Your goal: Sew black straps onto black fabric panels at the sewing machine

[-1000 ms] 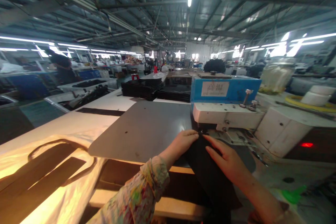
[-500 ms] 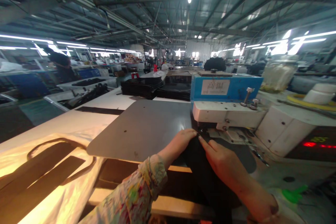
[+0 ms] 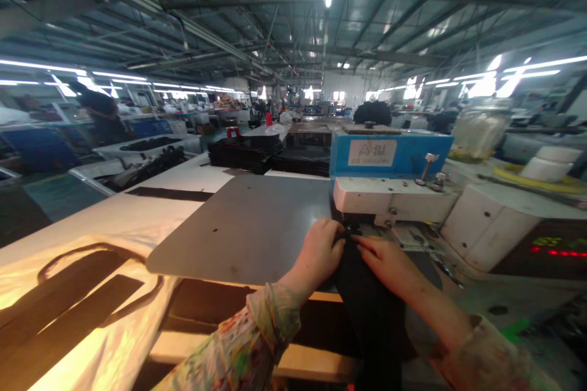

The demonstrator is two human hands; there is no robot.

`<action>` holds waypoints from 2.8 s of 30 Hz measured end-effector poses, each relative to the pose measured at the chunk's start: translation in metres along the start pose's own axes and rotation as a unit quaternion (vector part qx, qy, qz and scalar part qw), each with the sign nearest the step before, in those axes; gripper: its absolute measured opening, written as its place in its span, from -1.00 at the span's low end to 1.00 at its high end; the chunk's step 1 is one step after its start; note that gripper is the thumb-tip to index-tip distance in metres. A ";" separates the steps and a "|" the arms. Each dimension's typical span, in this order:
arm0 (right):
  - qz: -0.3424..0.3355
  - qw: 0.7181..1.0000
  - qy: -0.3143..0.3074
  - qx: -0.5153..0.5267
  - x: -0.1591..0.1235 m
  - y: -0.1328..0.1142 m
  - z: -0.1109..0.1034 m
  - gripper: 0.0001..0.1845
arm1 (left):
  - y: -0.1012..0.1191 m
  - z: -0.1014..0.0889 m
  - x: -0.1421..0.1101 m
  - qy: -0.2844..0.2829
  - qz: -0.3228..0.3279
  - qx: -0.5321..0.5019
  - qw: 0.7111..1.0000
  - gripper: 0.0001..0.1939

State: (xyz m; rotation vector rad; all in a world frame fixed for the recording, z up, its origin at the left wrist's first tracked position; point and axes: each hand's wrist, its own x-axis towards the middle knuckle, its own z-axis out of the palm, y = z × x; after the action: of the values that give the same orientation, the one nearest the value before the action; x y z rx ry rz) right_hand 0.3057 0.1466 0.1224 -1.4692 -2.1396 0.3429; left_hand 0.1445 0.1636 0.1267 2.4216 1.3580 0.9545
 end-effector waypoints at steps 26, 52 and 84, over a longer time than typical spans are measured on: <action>0.047 0.998 0.000 -0.030 0.031 0.017 0.004 -0.65 | 0.004 -0.005 -0.012 -0.071 0.042 0.133 0.988 -0.56; 0.059 0.995 0.012 -0.076 0.032 0.005 0.001 -0.69 | 0.008 -0.007 -0.012 -0.092 0.063 0.152 0.982 -0.57; 0.014 0.986 0.034 -0.164 0.029 0.006 0.008 -0.72 | 0.008 -0.007 -0.013 -0.096 0.057 0.141 0.984 -0.60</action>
State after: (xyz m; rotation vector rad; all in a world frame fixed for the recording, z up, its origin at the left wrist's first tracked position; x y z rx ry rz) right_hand 0.2981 0.1761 0.1211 -1.6629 -2.1975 -0.0543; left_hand 0.1405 0.1479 0.1303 2.7410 1.3769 0.5619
